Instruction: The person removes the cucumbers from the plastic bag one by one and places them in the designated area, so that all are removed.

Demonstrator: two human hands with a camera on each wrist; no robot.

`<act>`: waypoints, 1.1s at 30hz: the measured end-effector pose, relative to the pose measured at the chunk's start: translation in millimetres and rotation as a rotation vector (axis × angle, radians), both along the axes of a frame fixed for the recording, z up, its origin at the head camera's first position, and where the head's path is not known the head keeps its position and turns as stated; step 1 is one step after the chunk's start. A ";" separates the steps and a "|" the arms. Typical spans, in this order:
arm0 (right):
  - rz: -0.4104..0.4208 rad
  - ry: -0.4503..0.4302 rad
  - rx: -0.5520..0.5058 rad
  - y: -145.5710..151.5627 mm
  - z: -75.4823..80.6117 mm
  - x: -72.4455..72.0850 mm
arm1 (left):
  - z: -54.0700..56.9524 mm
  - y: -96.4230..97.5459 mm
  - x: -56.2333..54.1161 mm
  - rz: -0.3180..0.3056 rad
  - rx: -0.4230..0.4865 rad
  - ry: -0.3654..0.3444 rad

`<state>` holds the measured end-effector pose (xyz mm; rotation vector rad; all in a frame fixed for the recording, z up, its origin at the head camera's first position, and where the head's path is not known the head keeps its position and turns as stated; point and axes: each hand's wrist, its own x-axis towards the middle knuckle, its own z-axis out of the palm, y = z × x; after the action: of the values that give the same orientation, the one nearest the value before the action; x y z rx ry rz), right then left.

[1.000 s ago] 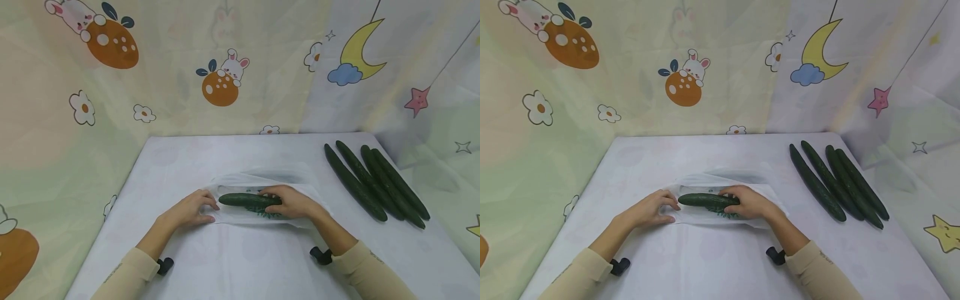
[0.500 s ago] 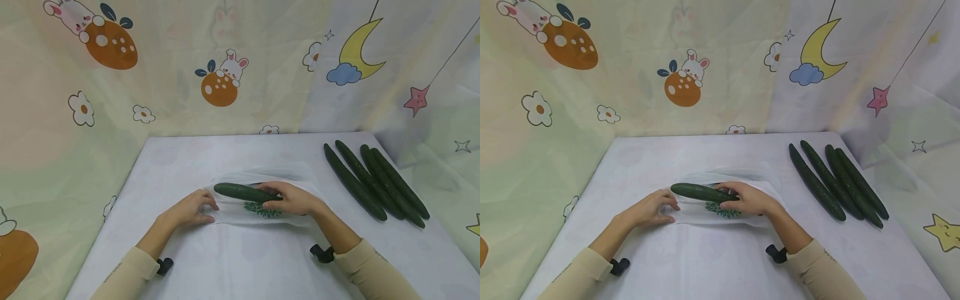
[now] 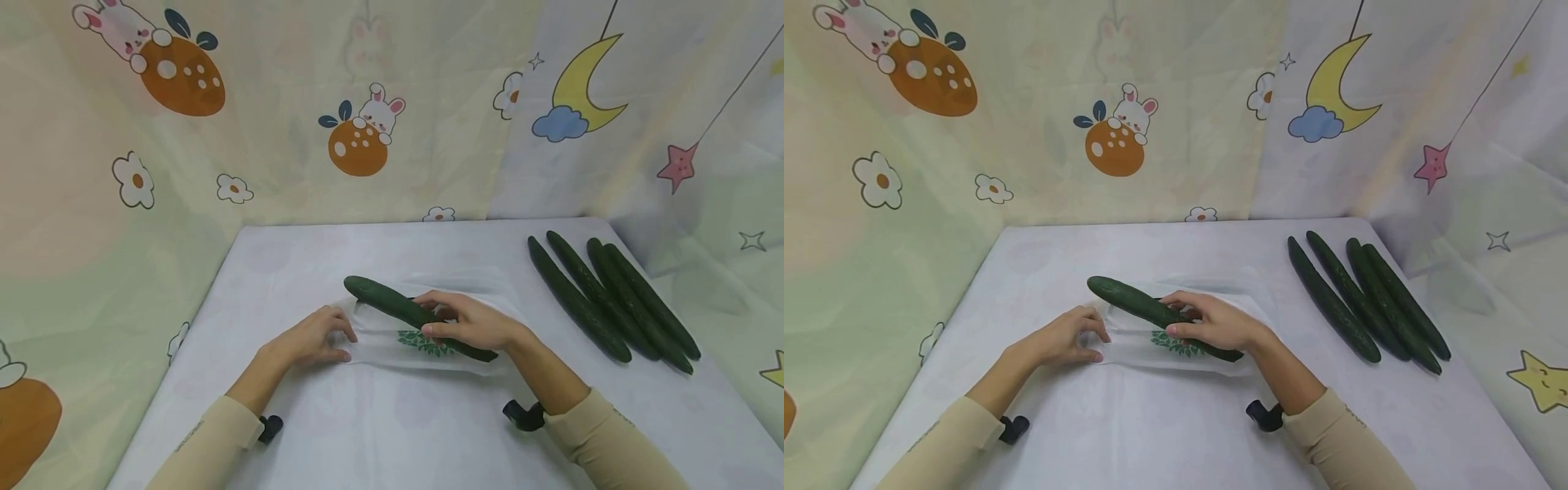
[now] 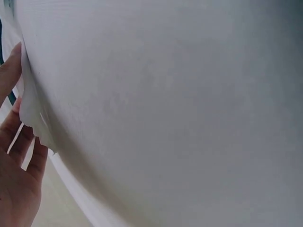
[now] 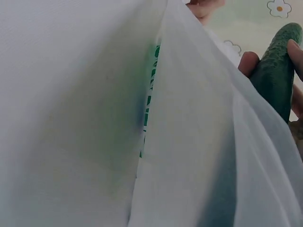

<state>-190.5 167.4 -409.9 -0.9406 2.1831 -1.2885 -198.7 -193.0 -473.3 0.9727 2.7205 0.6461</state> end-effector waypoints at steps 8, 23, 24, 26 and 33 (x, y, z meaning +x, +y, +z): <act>0.020 -0.121 -0.184 -3.6 17.9 2.0 | -0.1 3.7 -9.4 0.001 0.007 -0.019; 0.018 -0.157 -0.368 -7.4 53.9 -8.6 | 4.0 6.9 -18.6 0.030 -0.048 -0.094; 0.017 -0.157 -0.371 -6.8 57.1 -9.6 | 4.3 6.8 -18.4 0.030 -0.046 -0.095; 0.014 -0.160 -0.382 -4.9 63.9 -11.3 | 4.9 6.9 -17.9 0.028 -0.040 -0.092; -0.035 -0.135 -0.400 11.7 83.7 -17.4 | 6.9 8.8 -17.8 0.022 -0.027 -0.079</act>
<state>-207.9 179.1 -326.2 -0.9282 1.8827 -1.7925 -216.5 -184.3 -466.4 0.8936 2.6674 0.6362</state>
